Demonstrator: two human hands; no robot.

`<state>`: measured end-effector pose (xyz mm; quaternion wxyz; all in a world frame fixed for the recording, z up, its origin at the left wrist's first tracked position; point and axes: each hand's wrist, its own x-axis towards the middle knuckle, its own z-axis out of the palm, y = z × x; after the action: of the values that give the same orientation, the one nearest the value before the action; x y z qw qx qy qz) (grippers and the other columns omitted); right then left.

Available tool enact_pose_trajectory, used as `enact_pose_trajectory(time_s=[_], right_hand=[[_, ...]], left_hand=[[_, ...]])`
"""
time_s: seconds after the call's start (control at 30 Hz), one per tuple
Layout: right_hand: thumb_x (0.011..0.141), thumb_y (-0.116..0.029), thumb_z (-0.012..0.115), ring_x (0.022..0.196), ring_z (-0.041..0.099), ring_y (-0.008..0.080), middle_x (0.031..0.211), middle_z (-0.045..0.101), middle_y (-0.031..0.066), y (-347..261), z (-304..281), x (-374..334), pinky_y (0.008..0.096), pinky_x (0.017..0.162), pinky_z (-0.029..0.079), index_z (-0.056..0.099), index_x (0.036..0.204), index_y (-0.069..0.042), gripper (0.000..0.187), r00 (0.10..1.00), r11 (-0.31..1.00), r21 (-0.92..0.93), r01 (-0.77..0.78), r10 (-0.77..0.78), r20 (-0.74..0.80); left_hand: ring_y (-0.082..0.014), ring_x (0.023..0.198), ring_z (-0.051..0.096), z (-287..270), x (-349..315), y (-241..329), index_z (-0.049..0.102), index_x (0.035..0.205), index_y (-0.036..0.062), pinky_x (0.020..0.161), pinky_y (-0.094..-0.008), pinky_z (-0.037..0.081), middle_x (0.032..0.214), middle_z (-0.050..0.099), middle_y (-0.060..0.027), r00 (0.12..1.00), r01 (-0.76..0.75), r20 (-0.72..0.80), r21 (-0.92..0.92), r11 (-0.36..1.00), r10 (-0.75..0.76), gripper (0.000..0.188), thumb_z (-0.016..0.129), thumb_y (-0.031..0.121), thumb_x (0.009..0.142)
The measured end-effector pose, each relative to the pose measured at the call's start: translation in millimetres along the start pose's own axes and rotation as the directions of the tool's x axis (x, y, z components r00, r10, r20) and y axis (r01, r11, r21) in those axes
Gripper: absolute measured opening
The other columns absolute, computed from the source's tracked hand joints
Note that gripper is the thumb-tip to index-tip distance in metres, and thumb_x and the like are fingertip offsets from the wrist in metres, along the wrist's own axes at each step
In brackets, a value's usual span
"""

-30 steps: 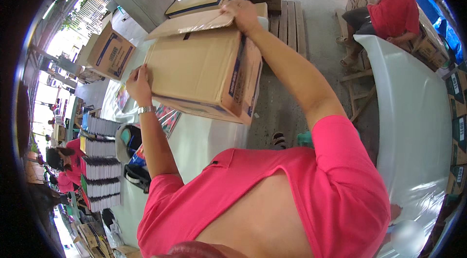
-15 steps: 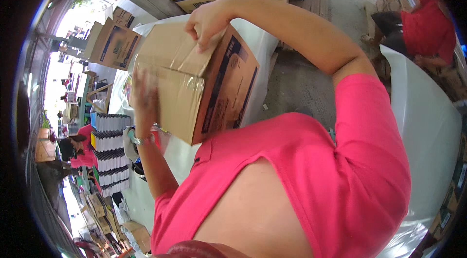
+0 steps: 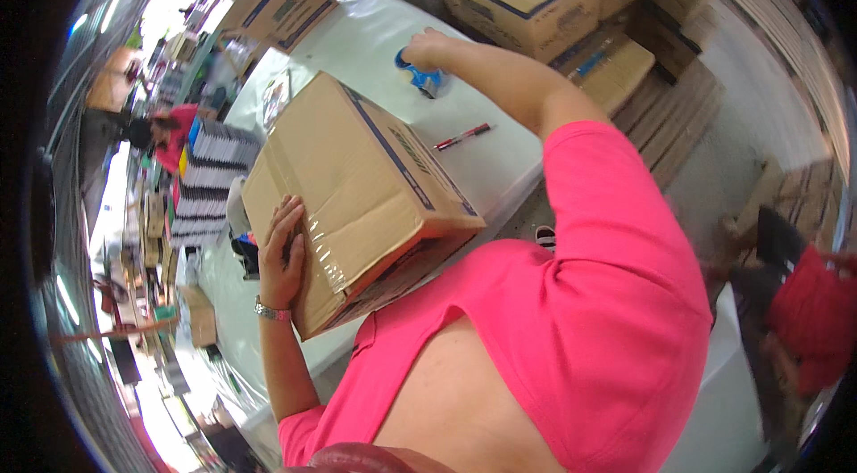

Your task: The person places stacks of notebooks into a cardboard box, seals the box with a tape dispenser, writes on the side of the box with a pen, and then moves to another table to sort a different stack of yellow notebooks by hand.

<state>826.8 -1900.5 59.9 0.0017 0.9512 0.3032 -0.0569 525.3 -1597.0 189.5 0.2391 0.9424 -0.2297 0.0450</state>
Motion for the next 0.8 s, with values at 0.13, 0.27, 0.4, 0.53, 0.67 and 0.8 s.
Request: enact_pose_trajectory(time_s=[0.13, 0.27, 0.4, 0.53, 0.67, 0.8], right_hand=[[0.089, -0.019, 0.049, 0.118, 0.052, 0.0215, 0.111, 0.064, 0.0040, 35, 81, 54, 0.0552, 0.109, 0.025, 0.069, 0.100, -0.015, 0.023, 0.993, 0.948, -0.318, -0.011, -0.026, -0.113], [0.087, -0.019, 0.050, 0.113, 0.056, 0.0219, 0.103, 0.068, 0.0027, 19, 86, 83, 0.0550, 0.113, 0.019, 0.070, 0.099, -0.018, 0.023, 0.997, 0.945, -0.316, 0.081, -0.080, 0.014], [0.085, -0.019, 0.055, 0.109, 0.060, 0.0236, 0.100, 0.068, 0.0049, 22, 63, 81, 0.0555, 0.113, 0.019, 0.069, 0.102, -0.022, 0.023, 0.984, 0.917, -0.369, 0.154, -0.107, 0.145], [0.083, -0.024, 0.062, 0.106, 0.061, 0.0253, 0.098, 0.067, 0.0090, 8, 23, 68, 0.0574, 0.112, 0.018, 0.067, 0.104, -0.016, 0.023, 0.986, 0.957, -0.240, 0.162, -0.165, 0.004], [0.085, -0.039, 0.062, 0.099, 0.062, 0.0315, 0.101, 0.067, 0.0155, 14, -53, 44, 0.0543, 0.103, 0.034, 0.064, 0.097, -0.006, 0.035, 0.849, 0.984, -0.090, -0.153, 0.084, -0.521], [0.082, -0.052, 0.064, 0.100, 0.062, 0.0396, 0.113, 0.061, 0.0240, -90, -156, -32, 0.0451, 0.087, 0.048, 0.019, 0.146, -0.011, 0.089, 0.460, 0.806, 0.592, 0.006, 0.523, -0.717]], left_hand=[[-0.0306, 0.136, 0.036, -3, 21, 11, 0.052, 0.131, 0.0049, 0.115, -0.0439, 0.019, 0.141, 0.046, -0.0137, 0.996, 0.041, 0.074, 0.105, 0.994, -0.049, 0.046, 0.048, 0.008, 0.086], [-0.0286, 0.139, 0.030, -2, 15, 9, 0.043, 0.140, 0.0090, 0.116, -0.0430, 0.016, 0.146, 0.039, -0.0118, 0.991, 0.076, 0.100, 0.166, 0.983, -0.094, 0.052, 0.047, 0.015, 0.089], [-0.0260, 0.141, 0.027, -8, 22, 2, 0.044, 0.141, 0.0142, 0.116, -0.0431, 0.014, 0.147, 0.038, -0.0076, 0.985, 0.084, 0.142, 0.120, 0.989, -0.101, 0.049, 0.046, 0.019, 0.092], [-0.0279, 0.142, 0.022, -16, 27, -28, 0.043, 0.141, 0.0162, 0.116, -0.0446, 0.010, 0.150, 0.035, -0.0052, 0.972, -0.030, 0.237, 0.131, 0.991, -0.002, 0.046, 0.039, 0.030, 0.098], [-0.0273, 0.144, 0.016, -23, 68, -49, 0.037, 0.145, 0.0205, 0.116, -0.0459, 0.006, 0.153, 0.028, -0.0045, 0.962, -0.165, 0.245, 0.156, 0.974, 0.124, 0.049, 0.040, 0.037, 0.098], [-0.0271, 0.145, 0.012, -25, 59, -84, 0.034, 0.146, 0.0205, 0.116, -0.0476, 0.002, 0.154, 0.026, -0.0051, 0.949, -0.220, 0.262, 0.142, 0.965, 0.177, 0.053, 0.040, 0.042, 0.098]])
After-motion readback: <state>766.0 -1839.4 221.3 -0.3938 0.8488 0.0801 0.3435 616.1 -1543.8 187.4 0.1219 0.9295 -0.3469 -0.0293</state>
